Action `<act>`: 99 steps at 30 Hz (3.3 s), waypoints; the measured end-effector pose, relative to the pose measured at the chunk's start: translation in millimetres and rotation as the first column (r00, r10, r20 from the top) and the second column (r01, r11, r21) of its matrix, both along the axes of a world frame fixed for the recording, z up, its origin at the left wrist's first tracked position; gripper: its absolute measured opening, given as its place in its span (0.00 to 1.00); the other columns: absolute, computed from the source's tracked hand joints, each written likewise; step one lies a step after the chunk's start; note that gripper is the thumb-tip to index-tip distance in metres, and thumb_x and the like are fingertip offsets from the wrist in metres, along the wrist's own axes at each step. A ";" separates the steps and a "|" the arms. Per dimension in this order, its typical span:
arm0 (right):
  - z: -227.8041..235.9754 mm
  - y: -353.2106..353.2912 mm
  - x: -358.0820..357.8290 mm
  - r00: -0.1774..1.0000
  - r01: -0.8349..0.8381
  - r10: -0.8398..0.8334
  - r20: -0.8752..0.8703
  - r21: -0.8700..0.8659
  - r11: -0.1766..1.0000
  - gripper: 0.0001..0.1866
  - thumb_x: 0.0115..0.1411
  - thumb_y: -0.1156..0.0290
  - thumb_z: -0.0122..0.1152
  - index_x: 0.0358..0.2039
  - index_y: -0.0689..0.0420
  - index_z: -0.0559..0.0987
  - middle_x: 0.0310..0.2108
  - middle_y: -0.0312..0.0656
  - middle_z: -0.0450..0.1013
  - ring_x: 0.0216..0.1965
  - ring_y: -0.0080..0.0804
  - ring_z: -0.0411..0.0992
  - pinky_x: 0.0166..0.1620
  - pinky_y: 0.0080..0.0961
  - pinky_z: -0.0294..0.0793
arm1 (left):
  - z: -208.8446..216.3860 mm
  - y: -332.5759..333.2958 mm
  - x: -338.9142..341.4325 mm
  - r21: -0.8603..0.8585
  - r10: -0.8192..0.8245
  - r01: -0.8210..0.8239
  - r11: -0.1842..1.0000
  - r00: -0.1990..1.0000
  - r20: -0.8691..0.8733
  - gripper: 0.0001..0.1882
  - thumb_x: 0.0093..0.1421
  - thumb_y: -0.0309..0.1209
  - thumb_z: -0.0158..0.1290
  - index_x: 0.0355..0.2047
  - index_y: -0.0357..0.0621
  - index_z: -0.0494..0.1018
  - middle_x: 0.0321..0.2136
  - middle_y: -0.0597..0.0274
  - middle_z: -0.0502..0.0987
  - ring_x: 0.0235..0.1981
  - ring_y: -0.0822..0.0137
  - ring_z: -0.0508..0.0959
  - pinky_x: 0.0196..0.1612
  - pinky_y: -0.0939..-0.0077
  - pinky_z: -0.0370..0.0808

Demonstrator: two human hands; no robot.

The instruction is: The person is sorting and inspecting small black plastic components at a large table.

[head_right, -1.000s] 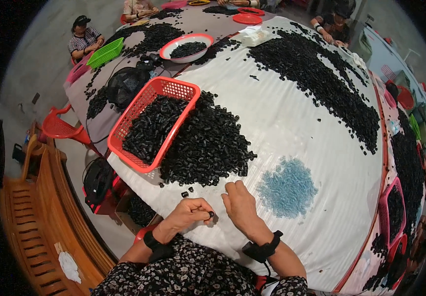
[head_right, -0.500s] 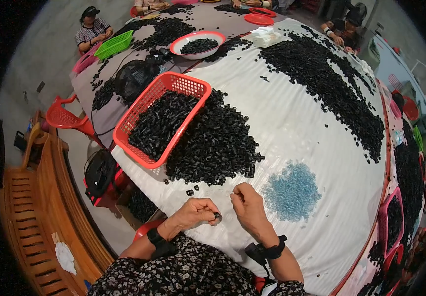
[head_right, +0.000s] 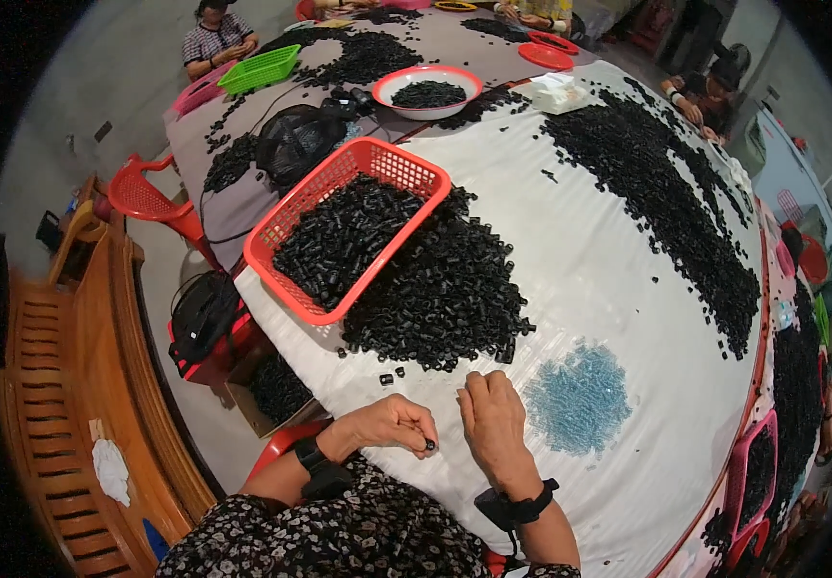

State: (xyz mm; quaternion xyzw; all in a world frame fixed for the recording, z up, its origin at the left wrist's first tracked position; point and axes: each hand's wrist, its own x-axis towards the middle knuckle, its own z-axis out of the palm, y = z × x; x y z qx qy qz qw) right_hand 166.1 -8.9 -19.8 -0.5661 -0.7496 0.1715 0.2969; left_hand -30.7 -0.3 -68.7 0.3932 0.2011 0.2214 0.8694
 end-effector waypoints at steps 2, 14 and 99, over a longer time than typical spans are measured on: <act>2.4 5.7 -8.5 0.999 -0.018 0.014 0.048 0.073 0.997 0.04 0.54 0.76 0.55 0.30 0.60 0.71 0.26 0.47 0.63 0.28 0.45 0.67 0.30 0.37 0.67 | 0.4 1.4 -0.7 0.040 -0.081 0.083 0.996 0.996 -0.036 0.06 0.56 0.22 0.53 0.34 0.32 0.73 0.26 0.60 0.76 0.28 0.73 0.76 0.33 0.82 0.73; -24.5 36.0 -42.0 0.950 -0.258 0.237 0.201 0.083 0.963 0.03 0.51 0.77 0.52 0.28 0.59 0.69 0.25 0.46 0.63 0.27 0.43 0.68 0.29 0.36 0.69 | -8.9 -2.3 -4.3 0.021 -0.061 0.060 0.998 0.997 0.057 0.06 0.57 0.23 0.53 0.33 0.32 0.73 0.27 0.57 0.76 0.29 0.71 0.75 0.35 0.79 0.72; 5.4 -21.7 -17.4 0.944 -0.269 0.287 -0.161 0.126 0.955 0.16 0.48 0.83 0.54 0.40 0.63 0.67 0.27 0.50 0.64 0.28 0.47 0.68 0.33 0.36 0.69 | 30.1 -19.0 19.2 0.438 0.603 -0.453 0.777 0.734 -0.311 0.03 0.56 0.20 0.52 0.30 0.33 0.69 0.23 0.64 0.75 0.24 0.78 0.75 0.28 0.86 0.72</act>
